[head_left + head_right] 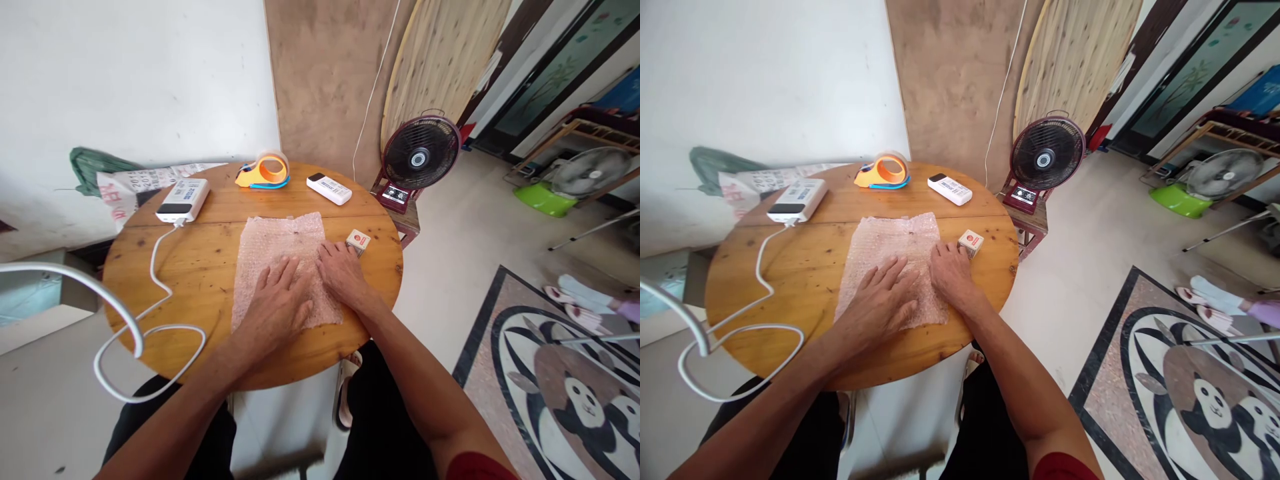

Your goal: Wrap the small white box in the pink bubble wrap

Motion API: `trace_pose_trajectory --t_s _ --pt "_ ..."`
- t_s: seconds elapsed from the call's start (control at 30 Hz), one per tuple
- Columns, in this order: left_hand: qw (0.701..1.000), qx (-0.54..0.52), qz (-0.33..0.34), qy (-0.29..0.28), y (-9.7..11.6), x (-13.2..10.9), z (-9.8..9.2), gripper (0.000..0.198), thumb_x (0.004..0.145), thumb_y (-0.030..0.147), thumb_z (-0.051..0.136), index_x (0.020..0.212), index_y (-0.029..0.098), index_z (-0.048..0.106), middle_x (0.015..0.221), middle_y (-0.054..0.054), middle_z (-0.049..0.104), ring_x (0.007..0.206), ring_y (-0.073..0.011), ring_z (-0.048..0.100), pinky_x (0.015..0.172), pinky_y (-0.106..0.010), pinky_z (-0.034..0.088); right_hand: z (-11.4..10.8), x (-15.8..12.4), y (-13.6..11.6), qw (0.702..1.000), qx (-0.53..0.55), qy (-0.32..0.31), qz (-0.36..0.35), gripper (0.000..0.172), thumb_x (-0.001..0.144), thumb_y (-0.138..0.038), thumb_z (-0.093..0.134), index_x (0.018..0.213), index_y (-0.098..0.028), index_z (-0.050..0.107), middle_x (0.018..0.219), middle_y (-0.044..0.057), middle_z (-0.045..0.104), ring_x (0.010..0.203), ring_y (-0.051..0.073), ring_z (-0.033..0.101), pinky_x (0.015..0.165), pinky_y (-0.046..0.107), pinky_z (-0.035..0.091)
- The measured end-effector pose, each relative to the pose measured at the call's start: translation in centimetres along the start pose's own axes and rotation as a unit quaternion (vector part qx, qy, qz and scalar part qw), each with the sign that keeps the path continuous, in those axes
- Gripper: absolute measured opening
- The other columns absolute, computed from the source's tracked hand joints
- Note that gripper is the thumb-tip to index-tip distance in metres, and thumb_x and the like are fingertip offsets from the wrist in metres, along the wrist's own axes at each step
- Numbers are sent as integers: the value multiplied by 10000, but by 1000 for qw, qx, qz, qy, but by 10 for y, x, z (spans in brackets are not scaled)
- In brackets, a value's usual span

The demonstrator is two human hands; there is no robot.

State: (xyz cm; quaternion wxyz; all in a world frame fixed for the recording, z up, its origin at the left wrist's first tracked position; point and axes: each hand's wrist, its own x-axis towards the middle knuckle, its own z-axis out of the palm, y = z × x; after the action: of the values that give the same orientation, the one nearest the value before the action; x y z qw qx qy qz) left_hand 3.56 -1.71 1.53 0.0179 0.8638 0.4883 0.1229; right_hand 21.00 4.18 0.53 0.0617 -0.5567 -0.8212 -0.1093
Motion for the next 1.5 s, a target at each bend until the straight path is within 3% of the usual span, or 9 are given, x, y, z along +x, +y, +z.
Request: trace_pose_trajectory --t_s 0.37,0.6,0.83,1.17,1.5 --pt "998 -28 26 -43 -1 6 7 602 908 506 439 1421 194 402 1554 -161 285 1447 -367 186 1131 -607 167 -1 -2 2 1000 9 17 -12 218 959 -269 432 1057 -151 586 1106 124 617 972 272 484 842 408 307" --pt "998 -36 34 -35 -4 6 11 592 908 513 443 1410 201 421 1546 -149 308 1443 -365 201 1133 -610 156 -3 -5 2 1000 7 26 -15 214 951 -232 429 1092 -160 573 1134 112 613 971 268 490 830 404 301" --pt "998 -34 44 -3 -7 8 14 527 948 418 389 1421 186 408 1548 -134 311 1447 -313 213 1168 -522 160 -6 -5 -1 1000 17 18 -13 217 957 -222 413 1079 -168 585 1126 111 620 984 264 492 840 410 295" --pt "997 -31 56 -46 -8 6 12 628 917 545 401 1442 201 379 1538 -147 324 1428 -356 240 1135 -583 163 -9 -7 0 999 21 22 -12 223 946 -214 424 1087 -163 589 1166 119 608 1001 264 489 848 407 296" --pt "997 -32 63 -41 -9 7 12 641 904 553 425 1443 210 376 1521 -140 358 1413 -345 269 1136 -557 154 -10 -8 1 999 33 22 -15 213 949 -222 426 1067 -171 596 1172 112 610 1014 262 484 849 393 302"
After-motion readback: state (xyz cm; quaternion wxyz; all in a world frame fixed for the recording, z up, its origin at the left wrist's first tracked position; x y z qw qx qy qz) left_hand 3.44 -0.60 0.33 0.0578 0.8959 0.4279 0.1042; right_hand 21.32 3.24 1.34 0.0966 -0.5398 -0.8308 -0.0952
